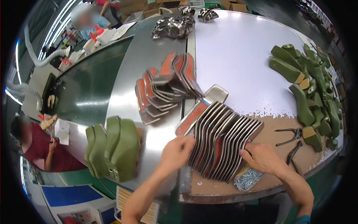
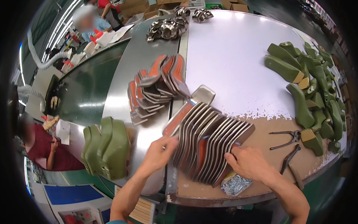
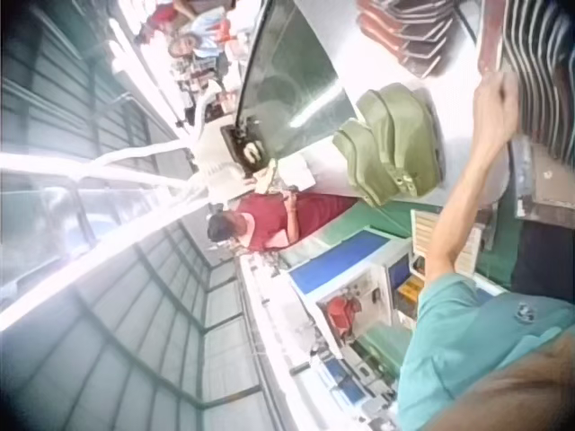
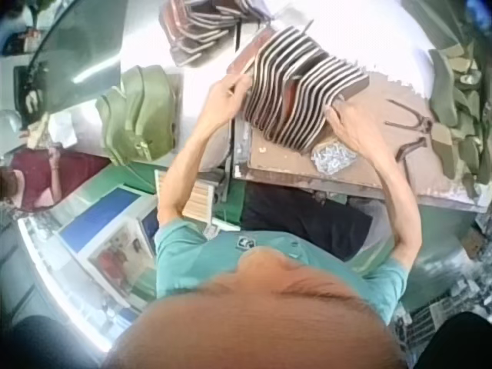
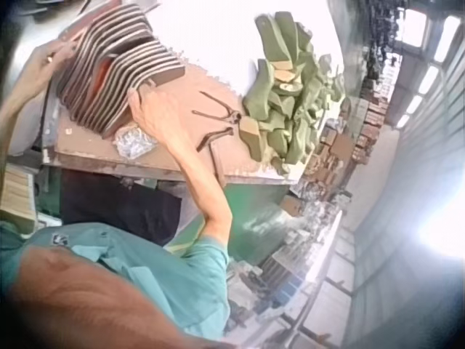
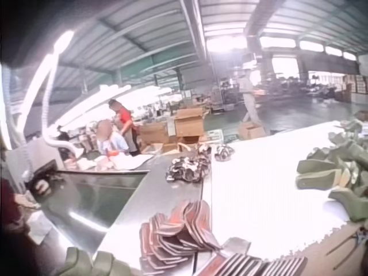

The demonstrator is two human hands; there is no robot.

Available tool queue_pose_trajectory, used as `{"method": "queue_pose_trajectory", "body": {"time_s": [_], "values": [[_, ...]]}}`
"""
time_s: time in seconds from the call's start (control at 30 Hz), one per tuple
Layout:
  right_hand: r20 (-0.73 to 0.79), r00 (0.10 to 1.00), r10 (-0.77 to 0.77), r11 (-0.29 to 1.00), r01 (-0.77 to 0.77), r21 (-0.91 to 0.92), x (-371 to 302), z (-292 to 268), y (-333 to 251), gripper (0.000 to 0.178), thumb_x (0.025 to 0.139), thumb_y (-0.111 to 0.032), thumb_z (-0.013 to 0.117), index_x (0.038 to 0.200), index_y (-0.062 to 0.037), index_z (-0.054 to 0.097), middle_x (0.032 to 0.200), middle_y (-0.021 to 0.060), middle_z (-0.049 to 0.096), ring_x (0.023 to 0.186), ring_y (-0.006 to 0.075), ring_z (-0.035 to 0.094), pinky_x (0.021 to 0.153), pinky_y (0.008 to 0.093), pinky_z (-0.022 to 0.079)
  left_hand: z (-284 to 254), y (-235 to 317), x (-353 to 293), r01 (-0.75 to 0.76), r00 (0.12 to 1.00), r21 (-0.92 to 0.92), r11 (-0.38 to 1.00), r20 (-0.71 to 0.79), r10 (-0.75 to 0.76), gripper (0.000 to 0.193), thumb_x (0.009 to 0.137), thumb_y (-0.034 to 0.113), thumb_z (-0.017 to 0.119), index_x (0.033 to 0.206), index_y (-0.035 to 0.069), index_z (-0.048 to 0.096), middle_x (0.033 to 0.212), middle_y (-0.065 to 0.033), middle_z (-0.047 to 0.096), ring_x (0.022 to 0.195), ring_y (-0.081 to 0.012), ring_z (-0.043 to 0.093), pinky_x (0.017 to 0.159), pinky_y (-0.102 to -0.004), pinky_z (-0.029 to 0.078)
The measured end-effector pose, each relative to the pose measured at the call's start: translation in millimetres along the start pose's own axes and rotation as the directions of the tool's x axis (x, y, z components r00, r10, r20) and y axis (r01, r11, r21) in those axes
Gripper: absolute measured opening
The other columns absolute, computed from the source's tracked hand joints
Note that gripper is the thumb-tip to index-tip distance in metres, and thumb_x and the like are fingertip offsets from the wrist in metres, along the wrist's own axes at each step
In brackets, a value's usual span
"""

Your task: Assemble shoe components by placing insoles on lasts and hammering them to secure.

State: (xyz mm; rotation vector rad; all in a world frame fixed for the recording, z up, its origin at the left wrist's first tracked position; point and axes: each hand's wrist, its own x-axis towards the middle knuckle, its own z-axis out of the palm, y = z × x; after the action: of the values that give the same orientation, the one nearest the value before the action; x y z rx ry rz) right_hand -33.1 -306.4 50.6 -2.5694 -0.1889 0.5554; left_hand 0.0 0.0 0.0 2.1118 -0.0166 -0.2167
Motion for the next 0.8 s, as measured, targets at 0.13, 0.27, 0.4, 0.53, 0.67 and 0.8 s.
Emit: {"method": "queue_pose_trajectory", "body": {"time_s": [0.13, 0.27, 0.4, 0.53, 0.67, 0.8], "values": [[-0.123, 0.992, -0.041, 0.989, 0.058, 0.138, 17.3, -68.9, -63.4, 0.037, 0.092, -0.032, 0.053, 0.079, 0.0024, 0.058, 0.07, 0.0239, 0.06, 0.069, 0.0427, 0.06, 0.064, 0.0481, 0.047, -63.1, 13.1, 41.7, -0.083, 0.88, 0.069, 0.994, -0.464, 0.106, 0.041, 0.092, 0.025, 0.06, 0.126, 0.002, 0.055, 0.11, -0.0124, 0.061, 0.098, -0.0197, 0.058, 0.082, -0.0321, 0.046], [-0.323, 0.945, -0.046, 0.924, 0.164, 0.347, 83.3, -79.7, -115.4, 0.04, 0.094, -0.035, 0.05, 0.089, 0.0036, 0.06, 0.081, 0.0231, 0.064, 0.078, 0.0387, 0.062, 0.071, 0.0434, 0.048, -111.5, -21.2, 117.6, 0.205, 0.838, -0.161, 0.965, -0.48, -0.258, 0.088, 0.082, 0.056, 0.062, 0.136, -0.009, 0.037, 0.127, -0.0231, 0.051, 0.118, -0.0285, 0.05, 0.096, -0.0383, 0.041], [-0.342, 0.939, 0.023, 0.869, 0.15, 0.472, 198.1, -32.7, -116.6, 0.058, 0.094, -0.048, 0.045, 0.121, 0.0025, 0.054, 0.11, 0.0242, 0.063, 0.106, 0.0371, 0.06, 0.091, 0.041, 0.045, -126.8, -60.6, 165.2, 0.457, 0.821, -0.334, 0.825, -0.199, -0.535, 0.098, 0.075, 0.075, 0.055, 0.134, -0.002, 0.045, 0.127, -0.0159, 0.055, 0.112, -0.0273, 0.055, 0.095, -0.04, 0.043], [-0.191, 0.966, 0.176, 0.838, -0.046, 0.543, 244.2, -20.1, -126.4, 0.086, 0.084, -0.06, 0.051, 0.142, 0.0002, 0.031, 0.129, 0.0258, 0.052, 0.121, 0.0392, 0.05, 0.101, 0.043, 0.039, -120.5, -38.4, 197.4, 0.345, 0.904, -0.658, 0.669, 0.041, -0.426, 0.103, 0.072, 0.067, 0.068, 0.127, -0.017, 0.043, 0.117, -0.0259, 0.058, 0.104, -0.0305, 0.061, 0.088, -0.0357, 0.049], [-0.113, 0.974, 0.196, 0.847, -0.11, 0.521, 260.2, -18.5, -126.4, 0.094, 0.078, -0.055, 0.059, 0.145, 0.0002, 0.022, 0.135, 0.0275, 0.045, 0.123, 0.0418, 0.047, 0.102, 0.0431, 0.039, -116.5, 9.4, 232.1, 0.391, 0.919, -0.326, 0.861, 0.184, -0.348, 0.089, 0.075, 0.061, 0.069, 0.128, -0.007, 0.049, 0.12, -0.0185, 0.058, 0.105, -0.0261, 0.059, 0.087, -0.034, 0.049], [-0.168, 0.96, 0.222, 0.716, -0.044, 0.697, 257.7, -32.9, -102.6, 0.09, 0.077, -0.035, 0.066, 0.145, 0.0018, 0.019, 0.132, 0.0301, 0.046, 0.122, 0.0412, 0.048, 0.102, 0.042, 0.04, -90.7, 67.8, 264.8, 0.247, 0.964, 0.021, 0.969, 0.096, -0.248, 0.108, 0.065, 0.063, 0.075, 0.134, -0.011, 0.039, 0.118, -0.023, 0.058, 0.105, -0.0276, 0.06, 0.09, -0.0338, 0.048]]}}
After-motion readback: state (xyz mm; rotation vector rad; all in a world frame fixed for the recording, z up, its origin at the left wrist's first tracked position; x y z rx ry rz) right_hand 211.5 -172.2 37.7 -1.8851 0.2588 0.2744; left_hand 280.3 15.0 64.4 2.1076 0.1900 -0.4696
